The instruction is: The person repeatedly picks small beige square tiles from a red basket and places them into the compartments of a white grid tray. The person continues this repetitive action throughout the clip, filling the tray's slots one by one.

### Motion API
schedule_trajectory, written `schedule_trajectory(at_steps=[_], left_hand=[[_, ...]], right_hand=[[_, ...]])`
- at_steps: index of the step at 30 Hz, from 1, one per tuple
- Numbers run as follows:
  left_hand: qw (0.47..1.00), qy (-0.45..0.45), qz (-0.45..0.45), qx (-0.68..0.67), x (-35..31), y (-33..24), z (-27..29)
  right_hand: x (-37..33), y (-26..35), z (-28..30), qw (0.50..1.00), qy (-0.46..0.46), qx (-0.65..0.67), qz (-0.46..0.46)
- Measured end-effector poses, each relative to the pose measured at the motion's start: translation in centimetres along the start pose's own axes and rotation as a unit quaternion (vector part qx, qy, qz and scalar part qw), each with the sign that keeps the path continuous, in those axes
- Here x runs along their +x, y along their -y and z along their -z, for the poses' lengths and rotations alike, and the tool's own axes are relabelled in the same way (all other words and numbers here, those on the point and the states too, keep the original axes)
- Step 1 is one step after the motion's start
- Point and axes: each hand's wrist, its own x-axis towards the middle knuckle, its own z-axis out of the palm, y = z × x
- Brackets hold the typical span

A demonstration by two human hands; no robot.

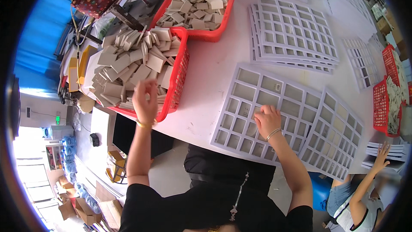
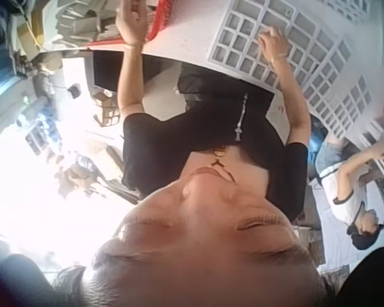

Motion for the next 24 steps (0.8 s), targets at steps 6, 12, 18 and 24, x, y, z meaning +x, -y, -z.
schedule_trajectory(at_steps=[6, 12, 18, 24], left_hand=[[0.961, 0.132, -0.009, 0.242, 6.8, 10.2, -1.5], [0.842, 0.301, -0.174, 0.413, 8.6, 10.6, -3.1], [0.900, 0.251, -0.163, 0.316, 8.0, 12.0, -1.8], [0.972, 0.082, -0.142, 0.170, 7.9, 9.3, -0.2]], right_hand=[[0.6, 1.5, 0.3, 0.999, 0.034, -0.009, 0.011], [0.9, 1.5, 0.4, 0.998, 0.061, -0.021, -0.001], [0.7, 1.2, 0.2, 0.999, 0.045, -0.002, 0.002], [1.1, 0.7, 0.7, 0.997, 0.063, 0.025, -0.024]])
